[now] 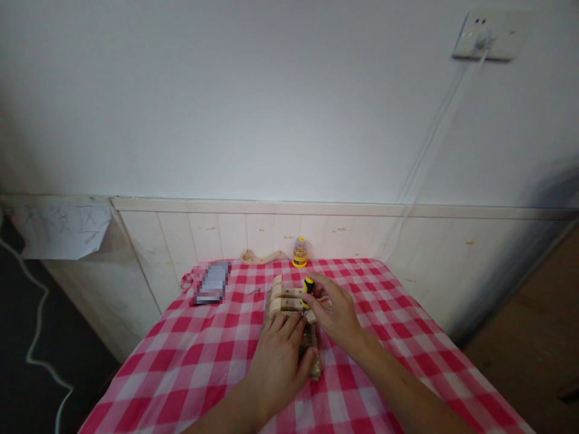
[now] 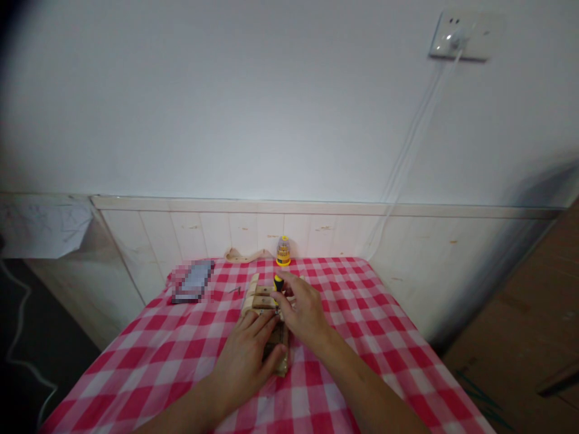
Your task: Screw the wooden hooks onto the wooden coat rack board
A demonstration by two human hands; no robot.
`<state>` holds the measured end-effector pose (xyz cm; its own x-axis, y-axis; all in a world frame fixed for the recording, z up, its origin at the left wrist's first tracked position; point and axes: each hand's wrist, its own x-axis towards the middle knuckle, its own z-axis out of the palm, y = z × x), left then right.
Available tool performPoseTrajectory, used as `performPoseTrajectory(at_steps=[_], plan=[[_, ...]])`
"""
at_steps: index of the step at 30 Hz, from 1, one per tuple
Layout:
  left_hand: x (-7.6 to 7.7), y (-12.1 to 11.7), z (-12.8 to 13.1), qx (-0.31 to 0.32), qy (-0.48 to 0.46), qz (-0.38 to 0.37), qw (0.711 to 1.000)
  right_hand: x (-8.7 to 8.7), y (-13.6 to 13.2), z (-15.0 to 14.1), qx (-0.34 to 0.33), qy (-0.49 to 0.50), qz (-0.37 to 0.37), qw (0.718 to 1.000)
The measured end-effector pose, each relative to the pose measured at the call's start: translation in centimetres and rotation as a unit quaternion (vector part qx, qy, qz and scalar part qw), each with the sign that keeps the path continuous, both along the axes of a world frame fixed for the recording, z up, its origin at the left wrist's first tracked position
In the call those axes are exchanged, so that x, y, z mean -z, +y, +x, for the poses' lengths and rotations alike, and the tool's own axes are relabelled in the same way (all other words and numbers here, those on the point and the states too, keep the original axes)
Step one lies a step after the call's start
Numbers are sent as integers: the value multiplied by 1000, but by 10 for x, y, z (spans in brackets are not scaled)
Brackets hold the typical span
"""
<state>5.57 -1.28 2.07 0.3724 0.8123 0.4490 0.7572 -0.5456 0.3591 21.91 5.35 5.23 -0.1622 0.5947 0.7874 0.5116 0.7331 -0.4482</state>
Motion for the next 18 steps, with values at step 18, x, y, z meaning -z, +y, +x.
performPoseTrajectory(at_steps=[18], plan=[[-3, -1, 0, 10, 0, -13, 1000, 5, -9, -4, -13, -28, -22, 999]])
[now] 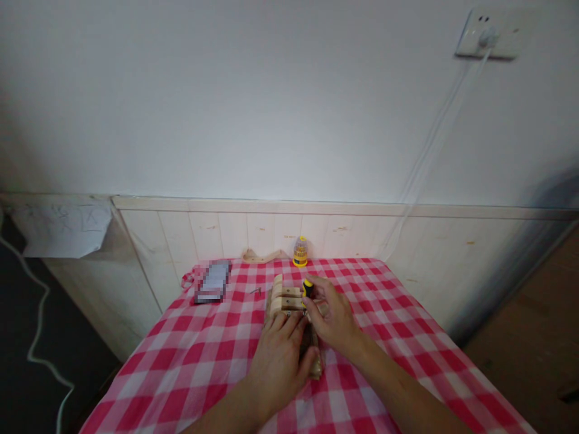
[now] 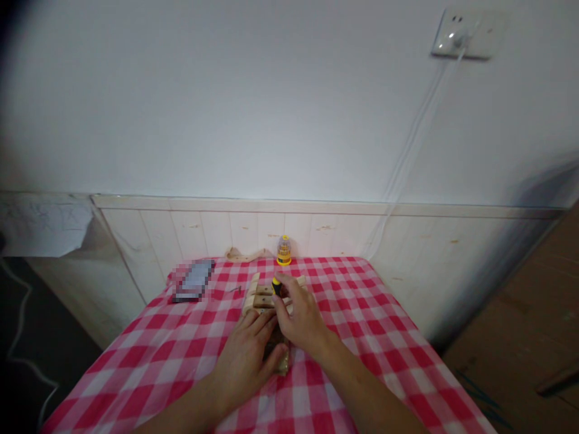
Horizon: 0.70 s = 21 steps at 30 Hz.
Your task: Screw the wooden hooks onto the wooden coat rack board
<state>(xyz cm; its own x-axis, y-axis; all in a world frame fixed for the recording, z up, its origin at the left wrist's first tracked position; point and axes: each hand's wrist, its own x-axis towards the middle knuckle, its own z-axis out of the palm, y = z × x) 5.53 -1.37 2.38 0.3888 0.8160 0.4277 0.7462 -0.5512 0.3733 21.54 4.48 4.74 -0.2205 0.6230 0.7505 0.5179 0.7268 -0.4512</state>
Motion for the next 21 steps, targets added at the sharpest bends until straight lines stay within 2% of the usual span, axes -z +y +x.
performPoseTrajectory(at_steps=[13, 21], plan=[[0, 0, 0, -8, 5, 11, 1000, -4, 4, 1, 0, 38, -27, 999], [1, 0, 0, -9, 7, 16, 1000, 0, 8, 0, 5, 45, -28, 999]])
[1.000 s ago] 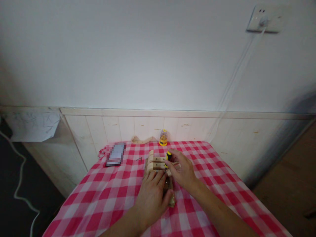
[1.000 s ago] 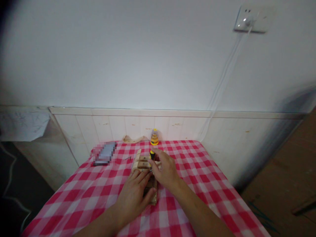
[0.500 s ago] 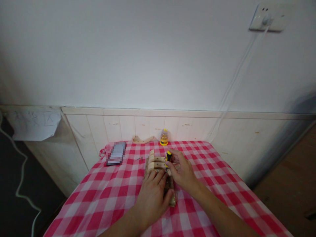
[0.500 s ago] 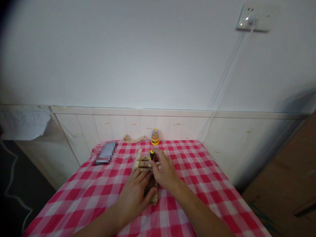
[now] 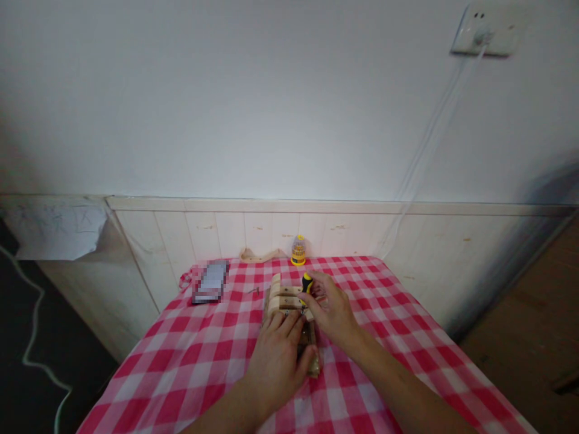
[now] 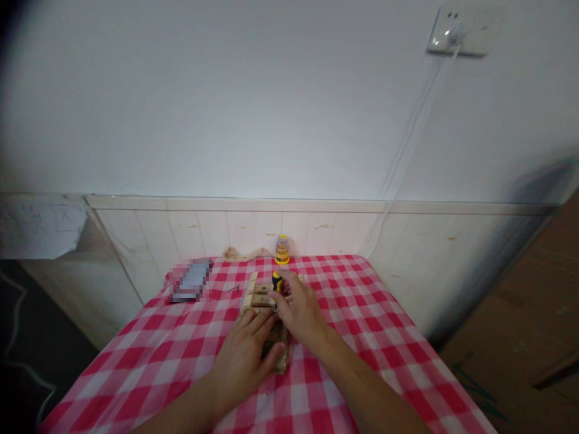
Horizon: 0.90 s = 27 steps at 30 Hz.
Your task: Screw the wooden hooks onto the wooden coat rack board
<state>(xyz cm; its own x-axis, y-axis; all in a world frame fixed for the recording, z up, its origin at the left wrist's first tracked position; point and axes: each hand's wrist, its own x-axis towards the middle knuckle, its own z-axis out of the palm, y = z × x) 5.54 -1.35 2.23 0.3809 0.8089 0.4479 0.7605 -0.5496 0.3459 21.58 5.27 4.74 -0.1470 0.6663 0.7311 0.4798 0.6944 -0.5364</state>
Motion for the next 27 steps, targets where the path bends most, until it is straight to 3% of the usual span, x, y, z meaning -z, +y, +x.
performPoseTrajectory(at_steps=[10, 27], plan=[[2, 1, 0, 1, 0, 10, 1000, 2, 2, 2, 7, 4, 9, 1000], [3, 1, -1, 14, -18, 0, 1000, 0, -10, -2, -15, -94, 87, 992]])
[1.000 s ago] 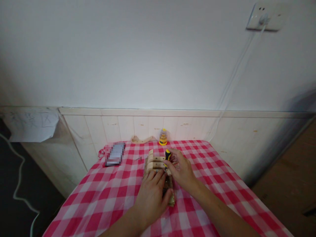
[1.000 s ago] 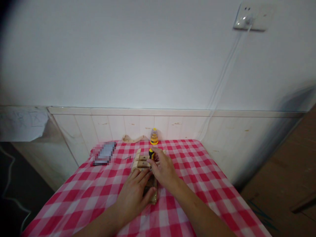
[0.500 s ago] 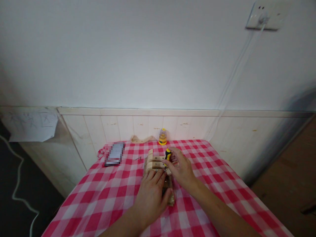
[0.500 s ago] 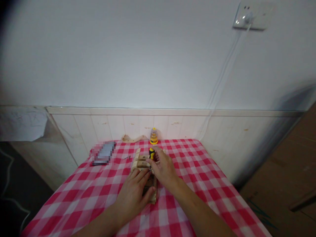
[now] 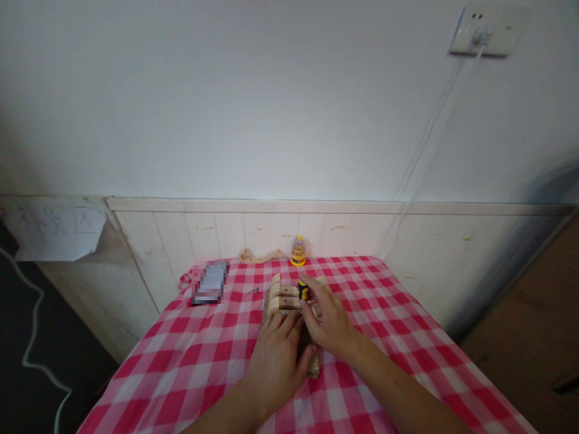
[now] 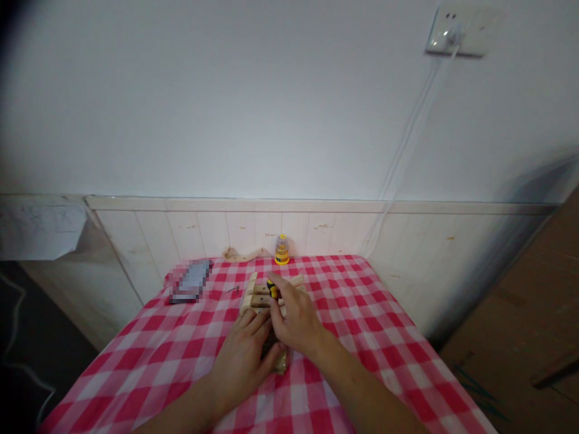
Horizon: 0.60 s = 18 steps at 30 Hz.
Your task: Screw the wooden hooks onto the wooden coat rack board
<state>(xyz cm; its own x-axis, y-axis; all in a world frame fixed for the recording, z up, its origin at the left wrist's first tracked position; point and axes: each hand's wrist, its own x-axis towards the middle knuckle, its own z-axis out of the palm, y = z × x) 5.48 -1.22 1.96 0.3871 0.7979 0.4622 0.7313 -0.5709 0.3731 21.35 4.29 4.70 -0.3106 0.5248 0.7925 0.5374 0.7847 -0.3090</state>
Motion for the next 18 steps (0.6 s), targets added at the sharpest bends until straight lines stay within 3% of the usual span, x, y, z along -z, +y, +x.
performPoseTrajectory(at_steps=[10, 18], plan=[[0, 0, 0, -6, 4, 8, 1000, 6, 8, 3, 3, 28, -82, 996], [-2, 0, 0, -5, 3, 1, 1000, 1, 6, 3, -2, 32, -90, 995]])
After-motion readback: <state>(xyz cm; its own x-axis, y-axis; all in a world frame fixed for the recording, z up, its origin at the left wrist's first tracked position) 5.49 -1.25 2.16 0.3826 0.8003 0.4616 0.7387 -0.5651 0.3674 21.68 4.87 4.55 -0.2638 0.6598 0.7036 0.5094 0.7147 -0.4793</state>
